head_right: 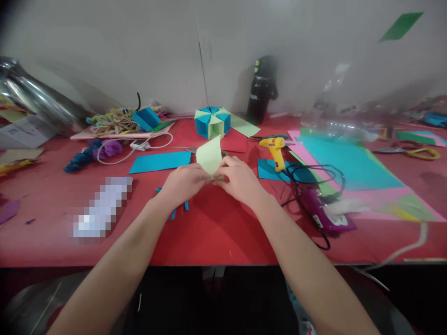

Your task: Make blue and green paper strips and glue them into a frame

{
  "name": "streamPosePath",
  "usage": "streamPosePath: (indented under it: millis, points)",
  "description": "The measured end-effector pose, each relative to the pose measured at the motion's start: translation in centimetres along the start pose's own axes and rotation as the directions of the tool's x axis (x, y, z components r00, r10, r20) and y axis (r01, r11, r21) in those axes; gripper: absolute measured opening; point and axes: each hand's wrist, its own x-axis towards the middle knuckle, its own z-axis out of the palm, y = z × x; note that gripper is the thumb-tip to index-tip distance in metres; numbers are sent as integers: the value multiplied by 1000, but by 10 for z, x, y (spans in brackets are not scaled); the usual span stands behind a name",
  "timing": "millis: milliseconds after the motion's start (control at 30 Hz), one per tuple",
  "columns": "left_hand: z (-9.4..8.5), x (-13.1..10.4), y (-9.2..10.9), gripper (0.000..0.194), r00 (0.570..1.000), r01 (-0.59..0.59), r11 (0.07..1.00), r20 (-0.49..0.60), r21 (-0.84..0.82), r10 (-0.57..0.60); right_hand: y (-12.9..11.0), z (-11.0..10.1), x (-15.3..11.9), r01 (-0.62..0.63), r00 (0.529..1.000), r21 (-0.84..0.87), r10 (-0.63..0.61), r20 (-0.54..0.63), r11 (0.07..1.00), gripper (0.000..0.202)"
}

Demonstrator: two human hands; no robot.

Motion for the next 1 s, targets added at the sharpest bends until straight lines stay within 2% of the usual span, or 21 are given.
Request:
streamPosePath:
  millis: [100, 267, 667, 833, 1000]
  points:
    - [1, 1, -2, 25, 999, -33, 999, -4, -25, 33, -2, 1, 1, -23, 997, 14, 22, 73, 1000, 6]
    - [-2, 0, -3, 24, 998, -67, 997, -3, -28, 67, -6, -1, 2, -80, 993, 46, 76, 89, 996, 7]
    - [-3, -3, 1, 21, 984, -90, 995, 156, 47, 82, -1, 3, 1, -124, 970, 9, 119, 212, 992, 9]
    - [-4, -5, 3, 20, 989, -52, 998, 140, 34, 47, -1, 1, 0, -113, 964, 13, 106, 244, 994, 8]
    - [-4, -5, 4, 19, 988, -70, 997, 139, 40, 64, -2, -1, 0, -106, 962, -10, 106, 252, 994, 11]
